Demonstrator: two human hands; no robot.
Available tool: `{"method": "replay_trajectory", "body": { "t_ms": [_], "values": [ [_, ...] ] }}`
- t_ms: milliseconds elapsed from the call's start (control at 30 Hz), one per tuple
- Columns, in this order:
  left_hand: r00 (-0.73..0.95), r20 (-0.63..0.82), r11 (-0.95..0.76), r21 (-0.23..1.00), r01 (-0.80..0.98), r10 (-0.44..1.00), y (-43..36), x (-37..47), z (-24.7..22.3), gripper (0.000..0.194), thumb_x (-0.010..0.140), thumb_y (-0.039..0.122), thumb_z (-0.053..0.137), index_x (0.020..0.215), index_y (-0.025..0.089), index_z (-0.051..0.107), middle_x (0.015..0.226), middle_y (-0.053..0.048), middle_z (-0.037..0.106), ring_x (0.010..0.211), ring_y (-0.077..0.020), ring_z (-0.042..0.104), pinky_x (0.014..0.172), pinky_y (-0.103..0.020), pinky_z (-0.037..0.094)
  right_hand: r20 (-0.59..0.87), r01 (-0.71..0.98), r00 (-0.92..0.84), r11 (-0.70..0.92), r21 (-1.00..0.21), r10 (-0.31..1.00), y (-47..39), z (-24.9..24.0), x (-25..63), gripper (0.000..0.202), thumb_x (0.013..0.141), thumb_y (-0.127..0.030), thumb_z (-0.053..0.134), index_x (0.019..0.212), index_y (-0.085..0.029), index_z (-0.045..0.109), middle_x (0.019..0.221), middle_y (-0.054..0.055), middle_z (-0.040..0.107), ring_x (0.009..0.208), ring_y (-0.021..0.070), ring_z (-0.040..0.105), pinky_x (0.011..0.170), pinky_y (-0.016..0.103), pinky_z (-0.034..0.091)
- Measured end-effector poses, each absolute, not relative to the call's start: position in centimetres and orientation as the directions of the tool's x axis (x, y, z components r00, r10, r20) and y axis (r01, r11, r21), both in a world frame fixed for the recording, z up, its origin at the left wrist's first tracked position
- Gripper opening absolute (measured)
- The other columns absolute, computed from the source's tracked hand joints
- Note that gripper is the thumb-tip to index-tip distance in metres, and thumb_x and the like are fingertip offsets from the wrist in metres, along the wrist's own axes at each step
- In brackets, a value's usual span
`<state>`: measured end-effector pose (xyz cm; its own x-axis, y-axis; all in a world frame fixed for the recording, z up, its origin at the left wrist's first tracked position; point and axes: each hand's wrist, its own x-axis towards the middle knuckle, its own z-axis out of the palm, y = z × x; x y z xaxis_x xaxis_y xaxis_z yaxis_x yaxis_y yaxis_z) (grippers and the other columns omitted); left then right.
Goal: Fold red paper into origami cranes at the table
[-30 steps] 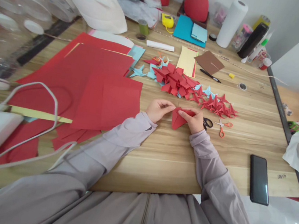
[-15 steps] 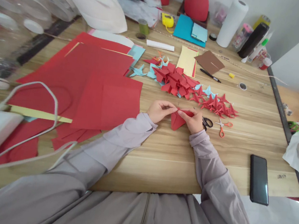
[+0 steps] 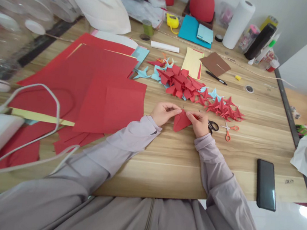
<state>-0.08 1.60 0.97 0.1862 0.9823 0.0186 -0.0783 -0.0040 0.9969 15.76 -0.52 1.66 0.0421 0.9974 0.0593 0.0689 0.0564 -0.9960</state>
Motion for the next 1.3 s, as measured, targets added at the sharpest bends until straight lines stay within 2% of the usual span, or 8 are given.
{"method": "replay_trajectory", "body": {
  "t_ms": [300,700,900,1100,1300],
  "values": [
    [0.187,0.031,-0.017,0.997,-0.074,0.982,1.56,0.02,0.81,0.03,0.06,0.042,0.071,0.069,0.014,0.068,0.068,-0.004,0.067,0.064,-0.0148,0.059,0.065,-0.029,0.047,0.097,0.184,0.017,0.092,-0.979,0.995,-0.69,2.13,15.76,0.02,0.061,-0.037,0.074,0.07,-0.02,0.072,0.071,0.002,0.071,0.066,0.016,0.062,0.065,0.029,0.049],
    [0.206,0.048,-0.039,0.998,-0.049,0.977,1.53,0.13,0.64,0.02,0.06,0.03,0.071,0.065,0.012,0.065,0.06,-0.001,0.061,0.055,-0.01,0.051,0.055,-0.024,0.039,0.151,0.285,-0.05,0.159,-0.945,0.987,-0.7,1.41,15.72,0.024,0.066,-0.04,0.07,0.073,-0.017,0.071,0.075,0.005,0.072,0.07,0.0181,0.065,0.069,0.031,0.052],
    [0.256,0.019,0.018,0.99,-0.142,0.967,1.61,0.03,1.15,0.027,0.055,0.037,0.075,0.059,0.014,0.062,0.056,0.001,0.058,0.053,-0.0093,0.049,0.053,-0.024,0.039,0.166,0.284,-0.052,0.174,-0.943,0.985,-0.74,1.57,15.68,0.023,0.066,-0.039,0.071,0.073,-0.017,0.071,0.075,0.005,0.072,0.071,0.0183,0.065,0.069,0.031,0.052],
    [0.249,-0.003,0.034,0.992,-0.119,0.968,1.48,0.15,1.39,0.031,0.053,0.04,0.077,0.064,0.014,0.065,0.059,0.0,0.061,0.055,-0.0099,0.05,0.056,-0.025,0.041,0.205,0.305,-0.05,0.211,-0.929,0.977,-0.9,1.68,15.65,0.022,0.069,-0.038,0.069,0.073,-0.016,0.07,0.074,0.005,0.071,0.069,0.0177,0.064,0.066,0.031,0.052],
    [0.24,0.069,-0.042,0.992,-0.118,0.968,1.42,0.1,1.23,0.026,0.055,0.038,0.076,0.061,0.015,0.064,0.06,0.001,0.059,0.057,-0.0101,0.049,0.057,-0.025,0.039,0.228,0.324,-0.073,0.239,-0.915,0.971,-0.91,1.73,15.63,0.02,0.069,-0.037,0.069,0.072,-0.017,0.07,0.074,0.005,0.071,0.07,0.0185,0.065,0.067,0.032,0.052]
  ]
}}
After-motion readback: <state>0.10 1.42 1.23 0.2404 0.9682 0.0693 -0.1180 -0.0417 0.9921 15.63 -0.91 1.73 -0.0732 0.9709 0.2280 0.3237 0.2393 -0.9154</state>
